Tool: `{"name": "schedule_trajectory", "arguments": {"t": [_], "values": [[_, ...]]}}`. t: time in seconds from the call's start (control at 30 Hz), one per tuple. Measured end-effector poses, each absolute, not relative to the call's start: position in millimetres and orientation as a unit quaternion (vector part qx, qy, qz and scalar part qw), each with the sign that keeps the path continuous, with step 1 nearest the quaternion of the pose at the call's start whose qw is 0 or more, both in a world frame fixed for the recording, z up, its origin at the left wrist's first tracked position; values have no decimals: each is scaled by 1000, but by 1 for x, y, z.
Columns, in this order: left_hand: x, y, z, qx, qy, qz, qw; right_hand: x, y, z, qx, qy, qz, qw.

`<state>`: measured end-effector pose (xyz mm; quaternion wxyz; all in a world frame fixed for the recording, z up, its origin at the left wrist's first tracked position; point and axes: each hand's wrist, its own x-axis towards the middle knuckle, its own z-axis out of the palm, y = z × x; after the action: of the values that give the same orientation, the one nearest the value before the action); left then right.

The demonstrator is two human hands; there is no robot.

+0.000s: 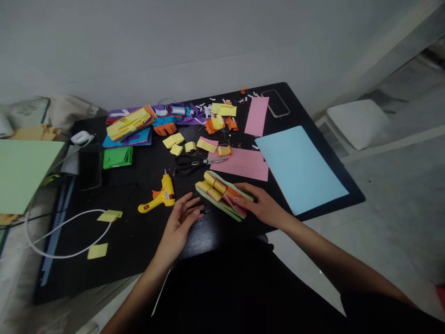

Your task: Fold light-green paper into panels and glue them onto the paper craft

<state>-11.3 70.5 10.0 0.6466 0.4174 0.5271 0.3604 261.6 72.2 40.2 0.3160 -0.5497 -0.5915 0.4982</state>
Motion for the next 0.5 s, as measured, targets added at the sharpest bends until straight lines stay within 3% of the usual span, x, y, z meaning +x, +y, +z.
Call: {"name": "schedule_trajectory", "arguments": {"t": [0.3, 0.5], "values": [[9, 75, 5, 436, 529, 395, 612, 236, 64, 18, -428, -288, 782, 351], [22, 85, 5, 353, 531, 439, 633, 227, 65, 20, -470, -341, 726, 367]]}}
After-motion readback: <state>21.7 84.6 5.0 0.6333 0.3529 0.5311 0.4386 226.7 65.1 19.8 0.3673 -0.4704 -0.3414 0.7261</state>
